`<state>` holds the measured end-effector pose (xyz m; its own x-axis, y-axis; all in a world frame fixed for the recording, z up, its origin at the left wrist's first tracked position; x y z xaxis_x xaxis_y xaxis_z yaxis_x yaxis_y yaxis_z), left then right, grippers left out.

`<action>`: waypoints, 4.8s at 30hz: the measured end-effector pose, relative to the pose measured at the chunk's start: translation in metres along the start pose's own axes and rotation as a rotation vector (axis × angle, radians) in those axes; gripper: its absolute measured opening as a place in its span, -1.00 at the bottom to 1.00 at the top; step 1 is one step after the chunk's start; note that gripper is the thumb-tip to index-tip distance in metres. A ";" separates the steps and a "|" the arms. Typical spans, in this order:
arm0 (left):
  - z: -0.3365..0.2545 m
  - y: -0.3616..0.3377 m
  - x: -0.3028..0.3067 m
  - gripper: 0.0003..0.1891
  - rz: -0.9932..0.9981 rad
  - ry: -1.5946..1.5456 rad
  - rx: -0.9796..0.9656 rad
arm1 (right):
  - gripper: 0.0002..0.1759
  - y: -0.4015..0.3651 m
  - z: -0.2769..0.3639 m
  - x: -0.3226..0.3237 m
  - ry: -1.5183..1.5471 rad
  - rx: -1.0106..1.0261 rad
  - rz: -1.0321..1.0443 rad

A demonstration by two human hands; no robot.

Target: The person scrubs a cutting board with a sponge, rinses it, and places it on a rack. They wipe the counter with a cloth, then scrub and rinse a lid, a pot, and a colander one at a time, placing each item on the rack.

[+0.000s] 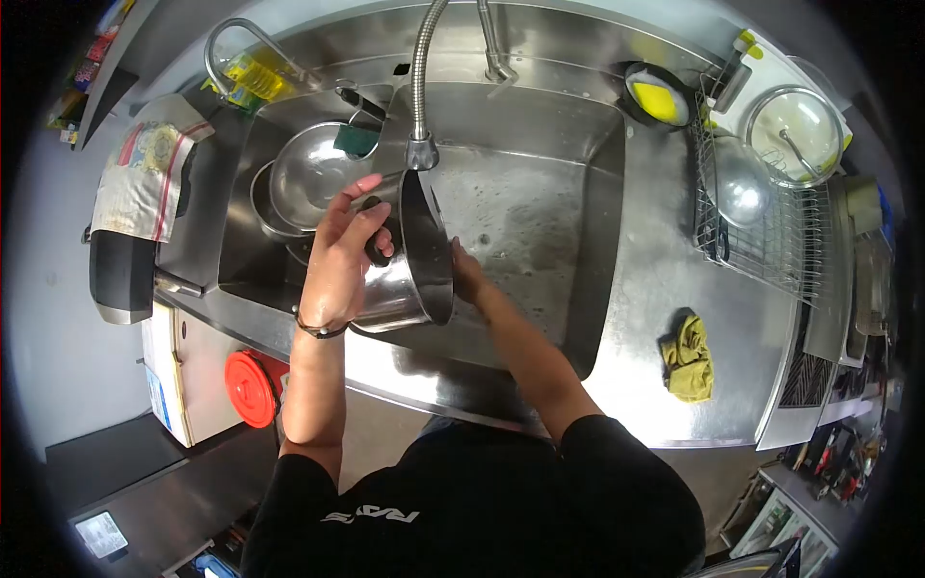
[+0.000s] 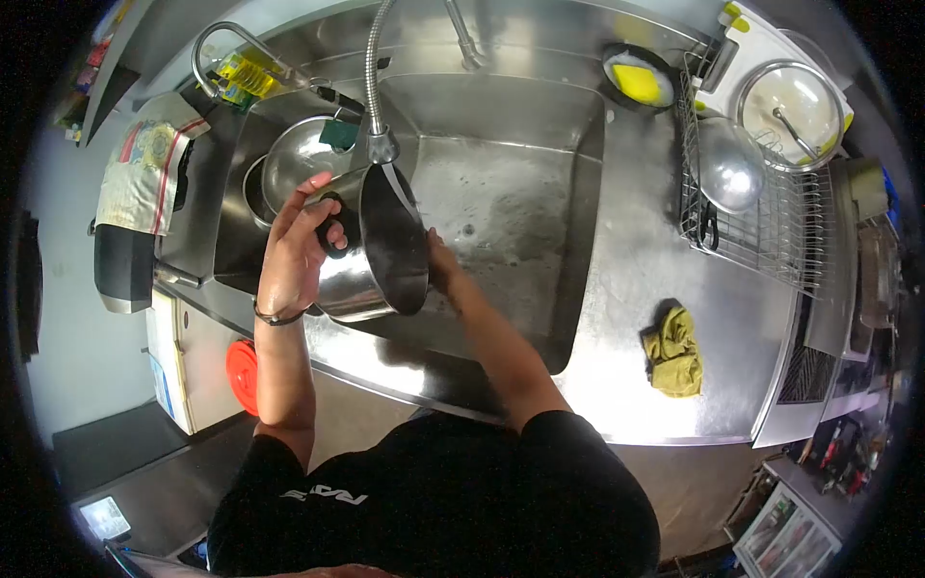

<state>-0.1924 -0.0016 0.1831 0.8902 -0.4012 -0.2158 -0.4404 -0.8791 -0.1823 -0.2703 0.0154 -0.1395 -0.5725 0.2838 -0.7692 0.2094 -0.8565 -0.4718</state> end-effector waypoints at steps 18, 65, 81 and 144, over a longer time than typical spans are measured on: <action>0.230 0.032 0.075 -0.56 -0.359 -0.258 0.567 | -0.75 -0.113 0.195 0.062 0.327 0.841 -0.395; 0.198 0.037 0.098 -0.62 -0.251 0.110 -0.253 | -0.32 -0.164 0.101 0.093 -0.130 0.361 -0.852; 0.269 0.066 0.163 -0.72 -0.095 -0.343 -0.084 | -0.46 -0.226 0.083 0.015 -0.753 0.594 -1.059; 0.205 0.050 -0.536 -0.29 0.269 1.096 -0.007 | -0.44 -0.566 0.611 0.339 -0.437 0.725 -0.325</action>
<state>-0.7153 0.2215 0.0933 0.3903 -0.5839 0.7118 -0.6358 -0.7301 -0.2504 -1.0673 0.3327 0.1305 -0.7970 0.4967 -0.3437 -0.4810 -0.8661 -0.1361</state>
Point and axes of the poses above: each hand's wrist, its own y-axis towards the middle knuckle, its own x-axis out of the back of the hand, z = x × y, the point moved 2 cm from there along y, towards the middle knuckle, and after that the axes turned 8 degrees about z, right-handed, at the moved point
